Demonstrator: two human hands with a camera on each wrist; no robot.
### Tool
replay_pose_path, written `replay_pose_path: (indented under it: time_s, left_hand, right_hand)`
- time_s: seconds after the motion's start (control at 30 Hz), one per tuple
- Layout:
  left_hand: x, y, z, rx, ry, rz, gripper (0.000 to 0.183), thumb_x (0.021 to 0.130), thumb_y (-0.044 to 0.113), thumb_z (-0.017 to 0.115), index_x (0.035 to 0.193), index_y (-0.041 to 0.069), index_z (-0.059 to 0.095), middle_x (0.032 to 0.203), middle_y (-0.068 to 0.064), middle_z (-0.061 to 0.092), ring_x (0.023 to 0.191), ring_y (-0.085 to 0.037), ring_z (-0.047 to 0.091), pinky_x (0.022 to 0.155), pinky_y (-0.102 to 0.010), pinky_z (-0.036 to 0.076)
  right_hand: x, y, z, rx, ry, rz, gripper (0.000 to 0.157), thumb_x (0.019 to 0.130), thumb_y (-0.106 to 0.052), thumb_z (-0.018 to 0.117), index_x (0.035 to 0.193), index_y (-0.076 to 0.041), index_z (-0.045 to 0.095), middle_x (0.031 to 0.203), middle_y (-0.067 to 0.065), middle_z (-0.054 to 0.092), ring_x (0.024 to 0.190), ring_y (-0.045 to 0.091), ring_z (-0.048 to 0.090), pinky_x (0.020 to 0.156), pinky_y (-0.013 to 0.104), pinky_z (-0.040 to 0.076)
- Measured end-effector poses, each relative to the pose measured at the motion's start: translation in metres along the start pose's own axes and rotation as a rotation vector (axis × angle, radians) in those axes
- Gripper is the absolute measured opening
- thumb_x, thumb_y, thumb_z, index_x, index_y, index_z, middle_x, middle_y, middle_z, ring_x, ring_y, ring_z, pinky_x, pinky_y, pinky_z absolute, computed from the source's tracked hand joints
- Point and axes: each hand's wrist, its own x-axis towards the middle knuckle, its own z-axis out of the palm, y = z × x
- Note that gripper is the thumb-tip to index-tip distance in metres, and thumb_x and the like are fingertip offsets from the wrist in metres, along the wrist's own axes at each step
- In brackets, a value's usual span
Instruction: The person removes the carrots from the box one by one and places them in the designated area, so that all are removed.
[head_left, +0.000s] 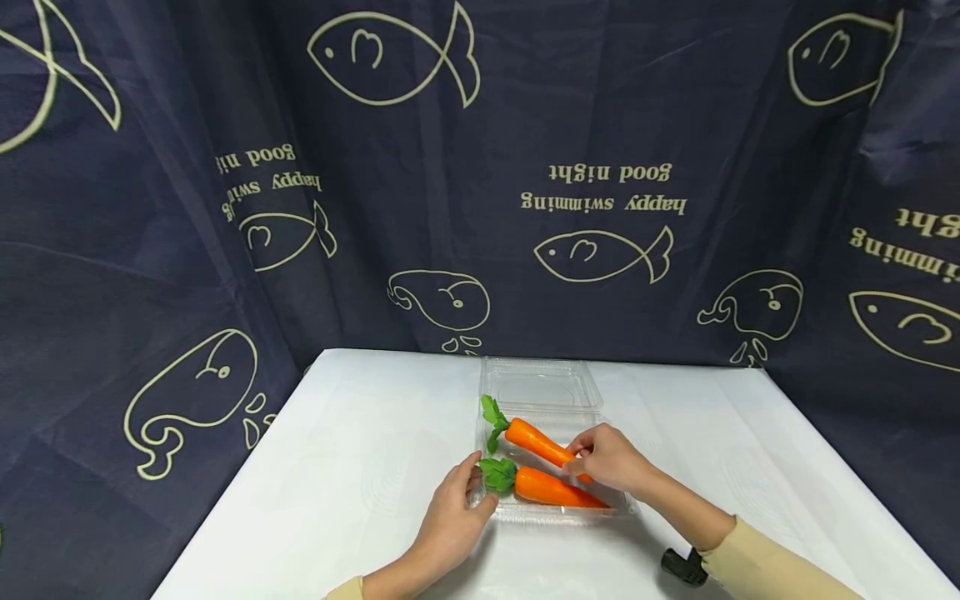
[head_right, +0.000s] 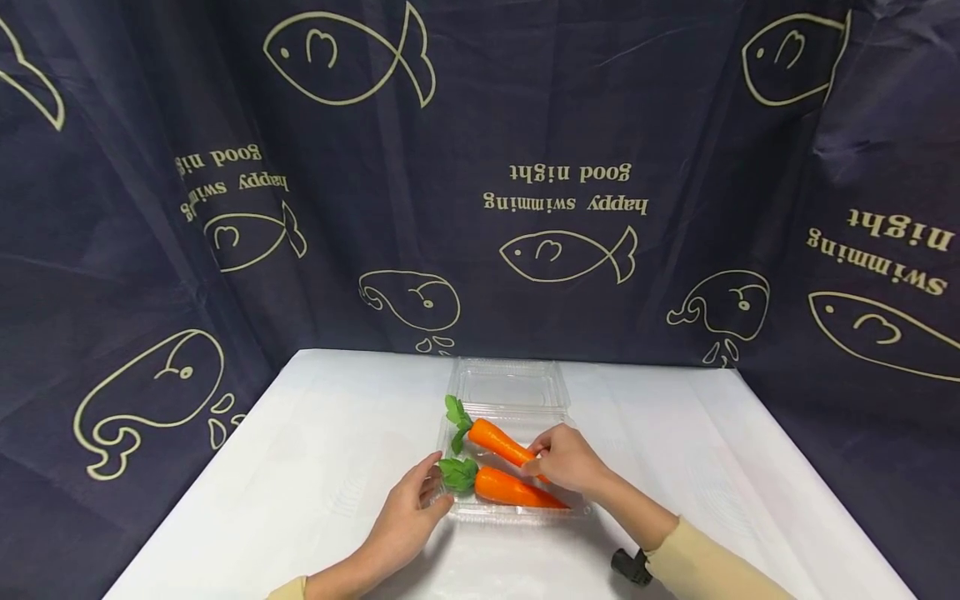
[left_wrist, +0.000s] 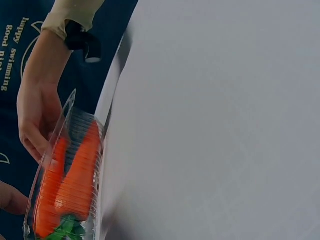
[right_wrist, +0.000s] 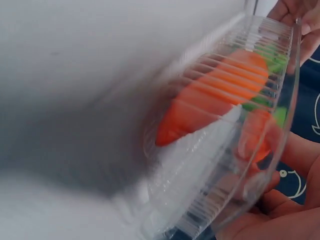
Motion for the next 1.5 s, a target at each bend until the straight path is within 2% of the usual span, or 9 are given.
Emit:
replay_pose_path:
  time_s: [0.27, 0.4, 0.8, 1.1, 1.33, 1.5]
  left_hand:
    - [0.000, 0.000, -0.001, 0.005, 0.010, 0.021, 0.064, 0.092, 0.017, 0.066, 0.148, -0.004, 0.042, 0.125, -0.010, 0.061, 0.118, -0.030, 0.061, 0.103, -0.050, 0.050]
    - [0.000, 0.001, -0.001, 0.005, 0.012, 0.015, 0.064, 0.092, 0.017, 0.065, 0.148, -0.004, 0.042, 0.125, -0.010, 0.061, 0.118, -0.030, 0.061, 0.104, -0.050, 0.050]
    - [0.000, 0.000, 0.000, -0.003, 0.008, 0.012, 0.063, 0.092, 0.017, 0.066, 0.148, -0.003, 0.042, 0.125, -0.010, 0.061, 0.119, -0.028, 0.061, 0.104, -0.049, 0.050]
    - [0.000, -0.001, -0.001, -0.010, 0.005, 0.005, 0.064, 0.093, 0.017, 0.065, 0.149, -0.002, 0.042, 0.126, -0.009, 0.060, 0.119, -0.027, 0.060, 0.104, -0.049, 0.049]
    - [0.000, -0.001, 0.000, -0.011, 0.000, 0.012, 0.064, 0.093, 0.017, 0.065, 0.149, -0.003, 0.042, 0.125, -0.009, 0.060, 0.119, -0.027, 0.060, 0.104, -0.048, 0.049]
    - [0.000, -0.001, 0.000, -0.004, 0.003, 0.015, 0.064, 0.092, 0.017, 0.065, 0.148, -0.003, 0.042, 0.125, -0.009, 0.060, 0.118, -0.025, 0.060, 0.103, -0.048, 0.050]
  right_hand:
    - [-0.005, -0.002, -0.015, 0.023, -0.012, 0.020, 0.013, 0.079, -0.008, 0.080, 0.091, -0.005, 0.075, 0.061, -0.002, 0.038, 0.055, 0.013, 0.034, 0.052, 0.023, 0.029]
    - [-0.007, -0.003, -0.022, 0.023, -0.019, 0.006, 0.012, 0.079, -0.009, 0.080, 0.090, -0.005, 0.075, 0.063, -0.002, 0.039, 0.056, 0.013, 0.034, 0.051, 0.023, 0.028]
    - [-0.011, -0.005, -0.045, 0.021, 0.012, 0.047, 0.014, 0.079, -0.011, 0.080, 0.090, -0.006, 0.074, 0.065, -0.003, 0.039, 0.060, 0.014, 0.032, 0.053, 0.025, 0.024]
    - [-0.008, 0.001, -0.064, 0.002, 0.056, 0.063, 0.018, 0.078, -0.016, 0.081, 0.091, -0.007, 0.075, 0.065, -0.003, 0.045, 0.065, 0.015, 0.039, 0.057, 0.027, 0.028]
    - [-0.004, 0.010, -0.080, -0.012, 0.105, 0.087, 0.021, 0.078, -0.019, 0.081, 0.093, -0.006, 0.075, 0.070, -0.001, 0.059, 0.071, 0.018, 0.047, 0.060, 0.028, 0.035]
    - [0.000, 0.020, -0.089, -0.013, 0.146, 0.100, 0.028, 0.078, -0.022, 0.083, 0.099, -0.004, 0.075, 0.070, -0.002, 0.064, 0.075, 0.019, 0.050, 0.062, 0.029, 0.038]
